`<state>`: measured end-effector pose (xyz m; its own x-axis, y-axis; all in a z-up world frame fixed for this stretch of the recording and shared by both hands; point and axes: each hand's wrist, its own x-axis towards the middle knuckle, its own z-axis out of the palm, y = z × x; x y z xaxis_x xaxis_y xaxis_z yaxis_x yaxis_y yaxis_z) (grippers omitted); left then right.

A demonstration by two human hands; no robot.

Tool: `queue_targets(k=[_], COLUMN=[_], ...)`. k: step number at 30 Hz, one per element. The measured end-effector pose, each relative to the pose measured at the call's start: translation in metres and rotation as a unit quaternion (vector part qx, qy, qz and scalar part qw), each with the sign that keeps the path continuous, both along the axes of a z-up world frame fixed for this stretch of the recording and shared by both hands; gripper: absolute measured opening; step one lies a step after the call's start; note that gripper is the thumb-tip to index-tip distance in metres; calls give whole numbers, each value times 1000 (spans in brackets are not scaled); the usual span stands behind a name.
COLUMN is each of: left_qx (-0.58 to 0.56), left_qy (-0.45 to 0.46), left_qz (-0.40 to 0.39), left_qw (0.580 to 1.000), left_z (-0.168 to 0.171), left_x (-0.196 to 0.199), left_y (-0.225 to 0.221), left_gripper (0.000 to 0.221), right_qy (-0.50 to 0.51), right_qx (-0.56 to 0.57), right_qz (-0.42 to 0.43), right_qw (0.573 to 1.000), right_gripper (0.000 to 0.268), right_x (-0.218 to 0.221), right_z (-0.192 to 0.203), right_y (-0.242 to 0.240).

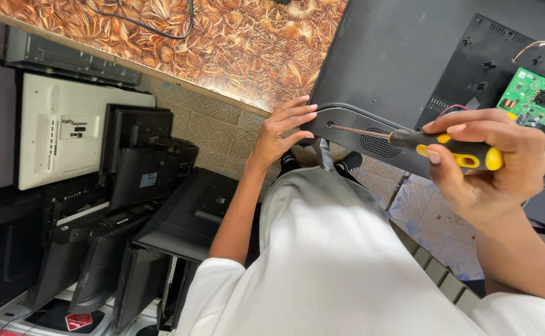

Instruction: The person uses a screwdriver to remove screws from the back of a CRT television, detaches the rear cover, and then reattaches it by screwing it back in place.

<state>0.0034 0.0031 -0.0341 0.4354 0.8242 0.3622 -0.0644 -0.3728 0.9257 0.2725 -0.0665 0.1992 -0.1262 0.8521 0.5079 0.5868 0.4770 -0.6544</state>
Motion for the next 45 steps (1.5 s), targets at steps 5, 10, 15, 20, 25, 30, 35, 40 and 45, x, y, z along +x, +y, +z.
queue_targets(k=[5,10,15,20,25,30,35,40,45], left_qx=[-2,12,28,19,22,24,26,32,41], left_qy=[-7,8,14,26,29,32,25,32,42], left_qz=[-9,-31,-46,-43,-42,-45,-38,-39,-42], left_qw=[1000,999,998,999,998,998,999,998,997], left_z=[0,-5,-7,-5,-10,-6,-6,-6,-6], left_x=[-4,-8,-9,-10,-9,-10,-8,-10,-9], left_y=[1,5,7,7,7,7,6,6,7], left_gripper=[41,42,44,41,42,41,40,38,43], right_qy=[-1,-12,-29,-59,-228,-415,-581,-539,-513], right_qx=[-53,-64,-42,-86,-64,53,110,18,17], right_qz=[16,31,37,43,140,241,168,234,230], right_qw=[998,997,998,994,961,876,789,809,827], right_gripper=[26,29,28,26,28,34,44,47,25], right_x=[-5,-8,-11,-14,-13,-29,-31,-34,-36], right_z=[-4,-7,-11,-11,19,51,52,61,57], right_y=[8,12,15,14,28,42,39,40,51])
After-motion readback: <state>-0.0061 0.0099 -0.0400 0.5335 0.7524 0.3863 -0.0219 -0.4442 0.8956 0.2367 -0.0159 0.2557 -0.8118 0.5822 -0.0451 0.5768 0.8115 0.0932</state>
